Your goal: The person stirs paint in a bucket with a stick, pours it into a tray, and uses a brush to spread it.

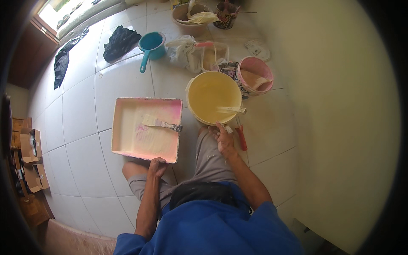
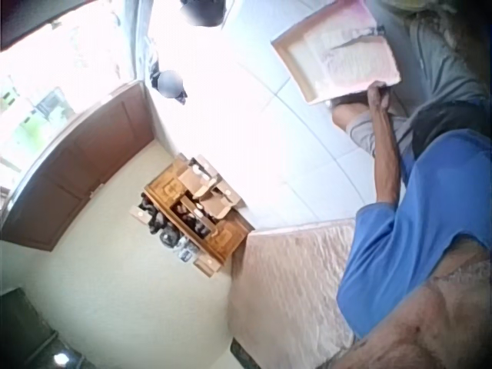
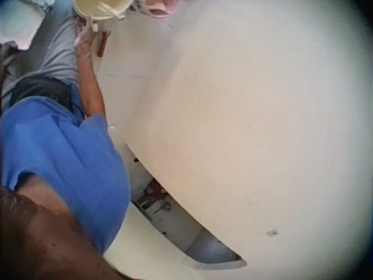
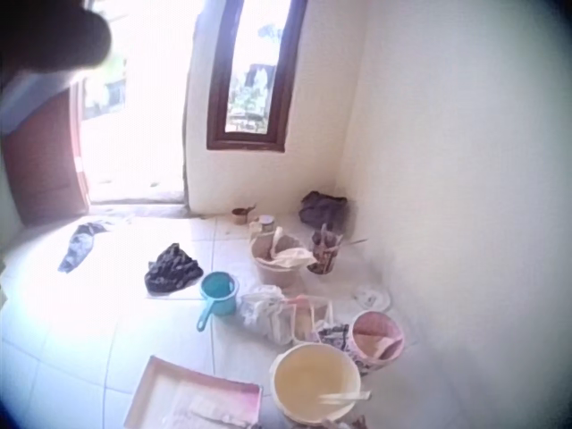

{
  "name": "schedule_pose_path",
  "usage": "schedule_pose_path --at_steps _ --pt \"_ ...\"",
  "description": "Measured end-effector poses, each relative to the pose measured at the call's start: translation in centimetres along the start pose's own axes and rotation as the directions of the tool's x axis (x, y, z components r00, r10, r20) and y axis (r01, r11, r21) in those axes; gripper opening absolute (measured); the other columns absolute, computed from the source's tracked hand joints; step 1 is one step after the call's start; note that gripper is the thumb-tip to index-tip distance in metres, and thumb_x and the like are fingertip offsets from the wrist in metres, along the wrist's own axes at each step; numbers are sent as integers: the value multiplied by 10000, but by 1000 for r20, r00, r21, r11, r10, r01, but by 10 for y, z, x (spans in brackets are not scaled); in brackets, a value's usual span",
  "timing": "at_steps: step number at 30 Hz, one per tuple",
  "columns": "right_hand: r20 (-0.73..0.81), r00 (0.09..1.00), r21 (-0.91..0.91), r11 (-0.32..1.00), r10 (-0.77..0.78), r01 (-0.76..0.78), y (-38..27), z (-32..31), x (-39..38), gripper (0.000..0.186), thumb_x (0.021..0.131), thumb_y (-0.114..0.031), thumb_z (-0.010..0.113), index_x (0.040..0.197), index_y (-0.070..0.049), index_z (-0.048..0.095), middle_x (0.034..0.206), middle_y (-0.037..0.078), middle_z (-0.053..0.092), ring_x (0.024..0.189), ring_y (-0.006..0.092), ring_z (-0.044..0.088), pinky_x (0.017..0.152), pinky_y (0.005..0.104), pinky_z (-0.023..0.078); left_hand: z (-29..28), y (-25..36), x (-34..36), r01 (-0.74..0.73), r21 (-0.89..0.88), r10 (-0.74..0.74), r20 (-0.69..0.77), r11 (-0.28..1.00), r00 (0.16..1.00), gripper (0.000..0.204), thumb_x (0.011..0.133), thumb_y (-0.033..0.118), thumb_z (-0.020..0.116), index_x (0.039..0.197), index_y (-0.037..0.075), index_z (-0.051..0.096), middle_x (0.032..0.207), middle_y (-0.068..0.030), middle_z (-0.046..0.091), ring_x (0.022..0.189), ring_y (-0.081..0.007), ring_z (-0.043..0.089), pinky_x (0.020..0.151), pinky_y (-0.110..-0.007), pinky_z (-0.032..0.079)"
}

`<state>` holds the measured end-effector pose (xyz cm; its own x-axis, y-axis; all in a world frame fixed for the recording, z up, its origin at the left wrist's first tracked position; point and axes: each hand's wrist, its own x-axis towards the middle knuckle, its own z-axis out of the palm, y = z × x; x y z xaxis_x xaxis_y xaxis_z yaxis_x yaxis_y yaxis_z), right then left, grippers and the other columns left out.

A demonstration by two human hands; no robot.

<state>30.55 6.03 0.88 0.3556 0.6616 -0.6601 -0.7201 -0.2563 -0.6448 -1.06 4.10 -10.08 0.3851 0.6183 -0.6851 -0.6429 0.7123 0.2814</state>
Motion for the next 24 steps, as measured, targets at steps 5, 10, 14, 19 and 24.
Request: schedule_pose_path --at_steps 5,10,14,19,24 --pt "39 999 7 1000 24 -24 -19 -10 -8 336 827 -176 648 1112 -70 504 1003 40 560 906 211 582 803 335 475 13 -9 -1 -2 -32 4 55 999 998 291 607 -61 552 897 -42 545 871 -115 584 811 -263 559 849 -419 447" --pt "84 996 -78 997 -6 13 -38 -39 -11 307 812 -146 645 1083 -69 524 932 31 587 901 202 585 802 346 467 45 -20 -5 -14 -33 15 18 999 1000 296 597 -57 557 891 -29 549 912 -114 592 875 -264 561 880 -413 436" --pt "21 1000 -129 992 -3 6 -45 -52 -14 294 821 -148 632 1076 -54 520 900 56 586 852 200 599 726 322 491 23 -18 -2 -15 -29 15 10 999 1000 268 597 -57 558 863 -21 553 895 -105 595 865 -256 561 875 -401 439" --pt "-93 994 -174 984 -49 32 -49 -74 -33 295 820 -156 629 1068 -40 519 893 86 581 754 203 605 649 304 502 22 -15 -4 43 -41 -45 -28 998 999 215 603 -62 559 810 -3 568 816 -93 595 779 -236 565 837 -391 450" --pt "-195 981 -235 972 -25 -22 -34 -91 -46 282 821 -153 619 1055 -23 527 873 86 585 742 202 593 651 298 495 24 -9 -13 -4 -67 4 -5 998 1000 182 608 -60 570 780 -2 571 803 -91 594 772 -232 566 837 -391 449"
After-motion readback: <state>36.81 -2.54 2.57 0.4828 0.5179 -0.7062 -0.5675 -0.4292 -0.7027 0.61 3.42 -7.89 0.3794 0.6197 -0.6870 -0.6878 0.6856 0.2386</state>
